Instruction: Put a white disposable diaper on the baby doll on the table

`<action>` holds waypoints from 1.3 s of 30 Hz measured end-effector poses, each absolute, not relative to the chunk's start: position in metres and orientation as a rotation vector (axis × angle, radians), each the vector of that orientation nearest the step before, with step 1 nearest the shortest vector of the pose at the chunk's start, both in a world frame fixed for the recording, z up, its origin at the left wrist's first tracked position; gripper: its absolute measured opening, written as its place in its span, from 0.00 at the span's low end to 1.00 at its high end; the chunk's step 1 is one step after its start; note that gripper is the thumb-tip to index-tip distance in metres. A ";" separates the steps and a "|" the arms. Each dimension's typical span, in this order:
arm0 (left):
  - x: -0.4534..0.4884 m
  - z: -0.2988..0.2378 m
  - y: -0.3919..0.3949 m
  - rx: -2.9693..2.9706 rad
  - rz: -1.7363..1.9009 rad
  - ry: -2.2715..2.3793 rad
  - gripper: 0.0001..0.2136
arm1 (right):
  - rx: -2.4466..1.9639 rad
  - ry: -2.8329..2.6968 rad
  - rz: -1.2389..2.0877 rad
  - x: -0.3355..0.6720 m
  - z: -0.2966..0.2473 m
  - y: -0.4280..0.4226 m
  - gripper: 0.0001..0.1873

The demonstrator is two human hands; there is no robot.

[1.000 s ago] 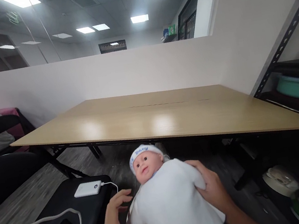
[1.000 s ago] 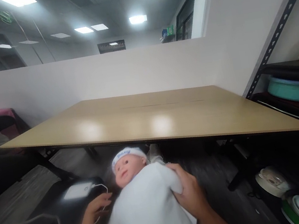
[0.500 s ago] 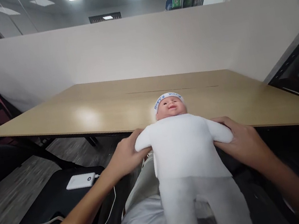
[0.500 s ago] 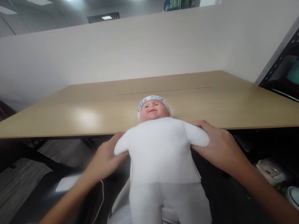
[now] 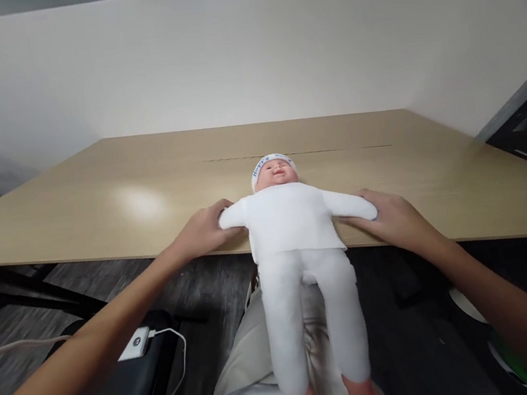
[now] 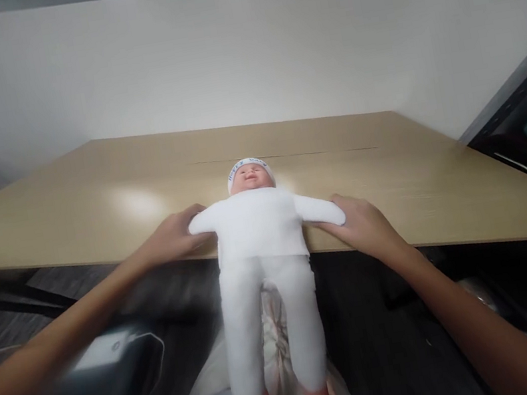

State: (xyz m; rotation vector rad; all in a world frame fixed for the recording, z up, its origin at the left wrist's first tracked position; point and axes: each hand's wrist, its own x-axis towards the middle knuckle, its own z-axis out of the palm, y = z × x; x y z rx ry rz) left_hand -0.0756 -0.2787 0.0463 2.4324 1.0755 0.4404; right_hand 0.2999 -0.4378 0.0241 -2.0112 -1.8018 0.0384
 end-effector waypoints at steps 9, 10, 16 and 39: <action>-0.066 0.036 -0.181 2.663 0.383 1.368 0.32 | -1.985 -1.804 0.064 0.325 0.007 -0.343 0.21; -0.064 0.032 -0.169 2.688 0.402 1.362 0.32 | -1.980 -1.810 0.066 0.329 0.005 -0.331 0.21; -0.047 0.015 -0.101 2.667 0.479 1.332 0.32 | -1.983 -1.760 0.084 0.350 -0.003 -0.263 0.25; -0.024 0.001 -0.005 2.475 0.734 1.180 0.32 | -1.802 -1.843 -0.119 0.421 -0.023 -0.156 0.34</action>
